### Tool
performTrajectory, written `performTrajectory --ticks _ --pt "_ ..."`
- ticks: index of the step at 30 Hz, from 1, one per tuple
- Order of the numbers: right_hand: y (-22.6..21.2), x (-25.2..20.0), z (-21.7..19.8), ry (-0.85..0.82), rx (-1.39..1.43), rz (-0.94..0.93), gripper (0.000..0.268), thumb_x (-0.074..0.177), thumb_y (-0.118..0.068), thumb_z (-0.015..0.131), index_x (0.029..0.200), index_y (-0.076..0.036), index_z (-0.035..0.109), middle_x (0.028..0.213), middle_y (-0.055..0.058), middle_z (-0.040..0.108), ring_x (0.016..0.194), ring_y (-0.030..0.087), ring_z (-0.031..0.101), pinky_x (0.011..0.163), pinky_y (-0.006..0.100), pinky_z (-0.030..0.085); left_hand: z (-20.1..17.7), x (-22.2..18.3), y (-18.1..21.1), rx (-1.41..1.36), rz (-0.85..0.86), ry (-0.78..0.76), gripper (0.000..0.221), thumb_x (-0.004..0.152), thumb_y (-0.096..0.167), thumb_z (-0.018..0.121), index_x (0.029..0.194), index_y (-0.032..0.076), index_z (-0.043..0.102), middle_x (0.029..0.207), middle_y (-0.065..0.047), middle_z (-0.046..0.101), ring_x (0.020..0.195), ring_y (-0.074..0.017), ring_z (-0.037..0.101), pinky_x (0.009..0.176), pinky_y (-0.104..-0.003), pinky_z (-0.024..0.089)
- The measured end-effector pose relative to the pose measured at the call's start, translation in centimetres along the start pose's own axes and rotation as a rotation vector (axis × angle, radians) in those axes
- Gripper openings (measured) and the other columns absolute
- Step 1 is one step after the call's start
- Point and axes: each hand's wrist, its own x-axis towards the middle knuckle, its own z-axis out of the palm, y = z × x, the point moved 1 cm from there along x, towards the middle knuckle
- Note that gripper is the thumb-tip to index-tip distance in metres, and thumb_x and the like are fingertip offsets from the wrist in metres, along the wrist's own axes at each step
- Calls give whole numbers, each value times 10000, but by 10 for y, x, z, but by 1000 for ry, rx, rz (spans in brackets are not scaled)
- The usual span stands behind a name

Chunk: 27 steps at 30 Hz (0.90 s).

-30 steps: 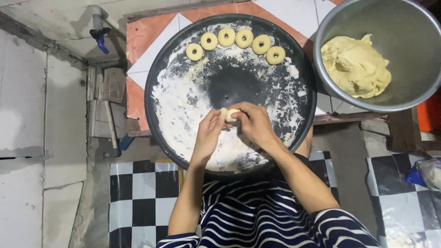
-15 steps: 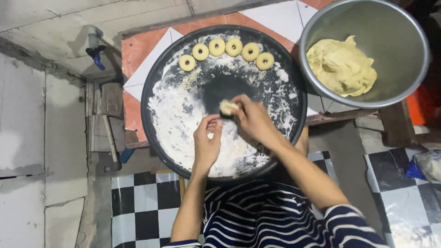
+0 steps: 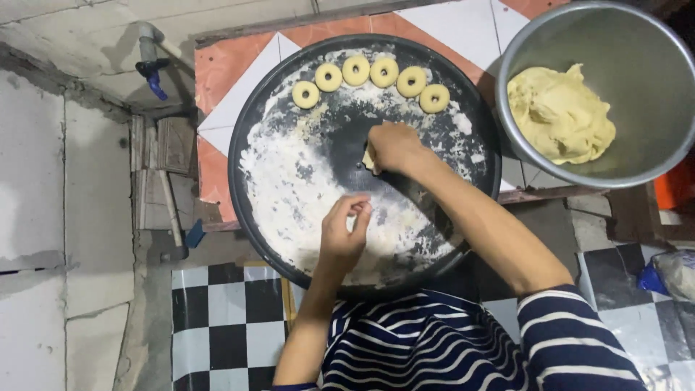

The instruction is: Taking dough from a bowl and shaping it into donut rings on a floured tray.

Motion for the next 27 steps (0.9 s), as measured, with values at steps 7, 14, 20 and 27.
performTrajectory --ticks 7,14,20,27 --pt "-2 11 -43 -86 135 153 576 527 -290 1011 959 -5 758 932 239 737 926 475 721 743 602 578 10 3 -8 79 61 -14 255 1044 271 567 1058 56 705 858 -118 686 837 -300 700 779 -408 582" --pt "11 20 -9 -57 270 230 461 567 -295 986 900 -83 749 887 190 714 928 469 718 775 570 574 14 -5 -4 72 -56 -192 173 1010 216 628 1122 108 704 883 -97 688 886 -290 713 828 -415 585" --pt "3 21 -19 110 249 100 331 623 -221 963 818 -69 744 752 174 691 830 462 727 697 532 592 18 -15 -16 303 184 -145 146 1009 197 606 992 83 696 701 -80 653 660 -264 683 660 -380 556" --pt "-35 -21 -45 418 -48 -175 81 847 -67 746 890 -6 776 749 175 695 743 349 732 597 424 608 7 -11 -25 369 423 169 82 957 174 665 974 126 730 616 16 585 594 -207 630 586 -328 521"
